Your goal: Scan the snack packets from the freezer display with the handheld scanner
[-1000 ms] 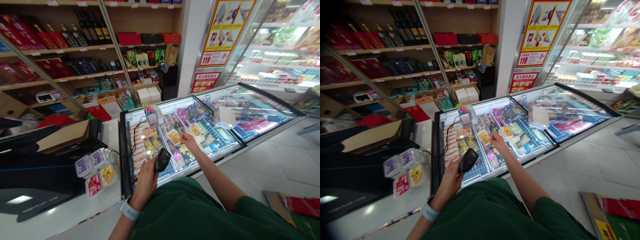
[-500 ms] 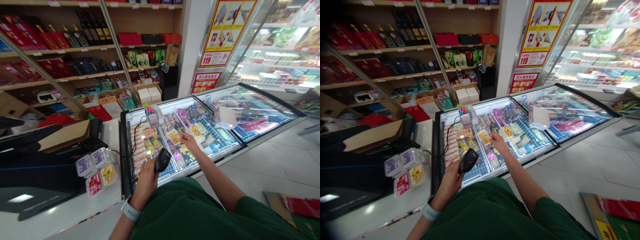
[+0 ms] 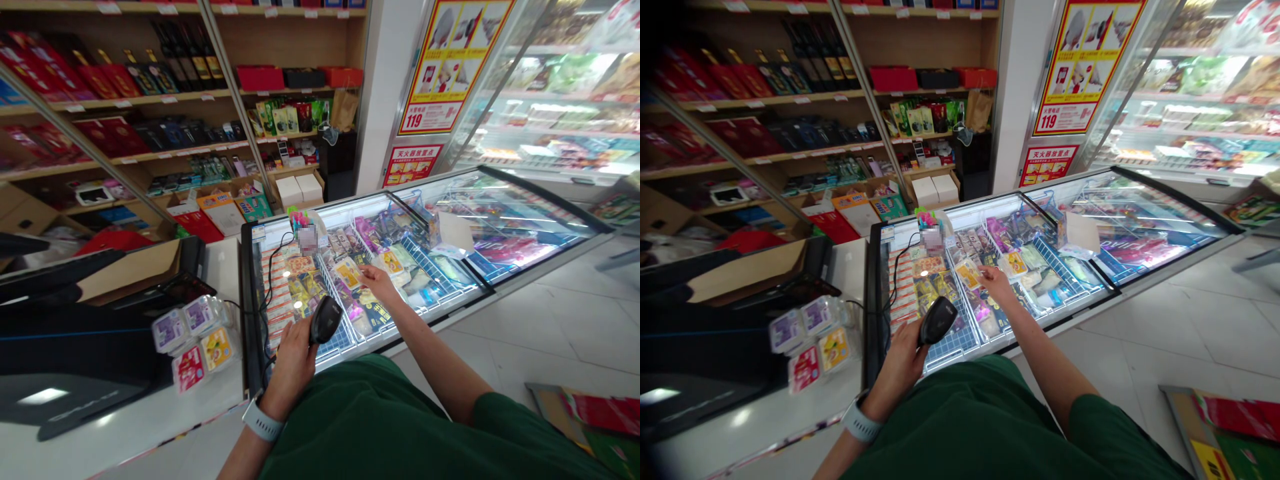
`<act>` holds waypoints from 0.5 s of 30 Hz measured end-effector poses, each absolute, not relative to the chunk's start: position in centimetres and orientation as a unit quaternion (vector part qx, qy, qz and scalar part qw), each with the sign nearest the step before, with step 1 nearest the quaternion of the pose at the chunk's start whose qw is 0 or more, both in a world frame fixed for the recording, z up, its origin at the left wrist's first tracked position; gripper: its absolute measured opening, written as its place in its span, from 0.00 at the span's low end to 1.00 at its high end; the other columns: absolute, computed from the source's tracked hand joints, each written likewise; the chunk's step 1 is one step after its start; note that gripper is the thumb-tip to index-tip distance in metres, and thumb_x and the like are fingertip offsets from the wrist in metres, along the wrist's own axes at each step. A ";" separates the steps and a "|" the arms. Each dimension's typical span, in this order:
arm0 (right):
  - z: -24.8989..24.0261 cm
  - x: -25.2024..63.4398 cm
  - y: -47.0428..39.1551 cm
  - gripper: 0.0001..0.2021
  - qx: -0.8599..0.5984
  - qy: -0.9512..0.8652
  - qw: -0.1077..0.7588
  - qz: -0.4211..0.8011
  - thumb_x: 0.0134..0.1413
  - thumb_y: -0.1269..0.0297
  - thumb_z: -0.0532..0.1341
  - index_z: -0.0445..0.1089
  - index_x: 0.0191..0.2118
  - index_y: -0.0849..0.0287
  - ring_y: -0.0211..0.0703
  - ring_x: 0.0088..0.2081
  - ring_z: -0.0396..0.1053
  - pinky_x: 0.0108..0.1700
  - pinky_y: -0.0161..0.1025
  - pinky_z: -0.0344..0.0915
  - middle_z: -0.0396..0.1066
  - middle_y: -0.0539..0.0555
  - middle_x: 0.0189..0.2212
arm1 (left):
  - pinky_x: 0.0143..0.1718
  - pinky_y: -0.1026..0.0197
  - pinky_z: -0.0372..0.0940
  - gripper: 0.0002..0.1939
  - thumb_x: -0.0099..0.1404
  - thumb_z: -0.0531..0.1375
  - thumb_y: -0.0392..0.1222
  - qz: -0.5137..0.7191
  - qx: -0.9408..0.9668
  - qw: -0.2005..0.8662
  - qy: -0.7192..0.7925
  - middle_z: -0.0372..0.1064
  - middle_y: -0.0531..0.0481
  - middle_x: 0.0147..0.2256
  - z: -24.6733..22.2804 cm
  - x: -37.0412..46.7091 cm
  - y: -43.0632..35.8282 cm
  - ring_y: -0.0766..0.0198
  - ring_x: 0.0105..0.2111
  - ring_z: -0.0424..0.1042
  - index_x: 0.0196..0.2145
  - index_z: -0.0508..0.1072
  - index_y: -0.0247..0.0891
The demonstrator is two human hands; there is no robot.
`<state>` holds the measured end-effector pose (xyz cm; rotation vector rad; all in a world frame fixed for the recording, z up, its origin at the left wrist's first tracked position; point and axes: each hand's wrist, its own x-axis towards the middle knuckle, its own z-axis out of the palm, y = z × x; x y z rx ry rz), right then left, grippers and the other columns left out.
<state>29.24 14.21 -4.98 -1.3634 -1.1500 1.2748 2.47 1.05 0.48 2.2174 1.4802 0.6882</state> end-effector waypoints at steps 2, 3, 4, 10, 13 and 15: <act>-4.9 29.2 14.2 0.21 -0.551 -0.468 0.457 0.518 0.46 0.63 0.64 0.71 0.49 0.60 0.43 0.34 0.75 0.34 0.39 0.72 0.78 0.54 0.36 | 0.57 0.36 0.58 0.27 0.60 0.53 0.28 0.244 0.791 0.192 0.527 0.69 0.37 0.52 0.4 2.5 1.1 0.48 0.52 0.68 0.57 0.60 0.34; -4.9 29.2 14.2 0.21 -0.551 -0.469 0.456 0.519 0.46 0.63 0.64 0.71 0.49 0.60 0.43 0.34 0.75 0.34 0.39 0.72 0.78 0.54 0.36 | 0.58 0.36 0.58 0.27 0.60 0.53 0.28 0.245 0.791 0.191 0.527 0.69 0.37 0.52 0.4 2.5 1.1 0.48 0.52 0.68 0.57 0.60 0.34; -4.8 29.2 14.2 0.21 -0.550 -0.469 0.456 0.519 0.46 0.63 0.64 0.71 0.49 0.60 0.43 0.34 0.75 0.34 0.39 0.72 0.78 0.54 0.36 | 0.58 0.36 0.58 0.27 0.60 0.53 0.28 0.246 0.791 0.191 0.527 0.69 0.38 0.51 0.4 2.5 1.1 0.48 0.52 0.68 0.57 0.60 0.34; -4.7 29.2 14.2 0.21 -0.551 -0.465 0.455 0.522 0.46 0.63 0.64 0.71 0.49 0.60 0.44 0.34 0.75 0.34 0.39 0.72 0.78 0.55 0.36 | 0.56 0.38 0.60 0.27 0.60 0.53 0.28 0.240 0.791 0.188 0.531 0.69 0.38 0.51 0.5 2.5 1.0 0.49 0.52 0.68 0.57 0.60 0.34; -4.7 29.1 14.2 0.21 -0.547 -0.465 0.459 0.523 0.45 0.63 0.64 0.72 0.48 0.60 0.43 0.34 0.75 0.34 0.38 0.72 0.78 0.54 0.36 | 0.55 0.40 0.61 0.26 0.60 0.53 0.28 0.237 0.790 0.189 0.534 0.69 0.38 0.50 0.6 2.5 1.0 0.49 0.51 0.67 0.57 0.60 0.33; -4.7 29.1 14.2 0.21 -0.544 -0.465 0.460 0.525 0.45 0.62 0.65 0.72 0.48 0.59 0.43 0.33 0.75 0.33 0.38 0.72 0.78 0.54 0.35 | 0.54 0.40 0.62 0.26 0.60 0.54 0.28 0.239 0.788 0.189 0.536 0.69 0.38 0.49 0.5 2.5 1.0 0.49 0.50 0.68 0.56 0.61 0.33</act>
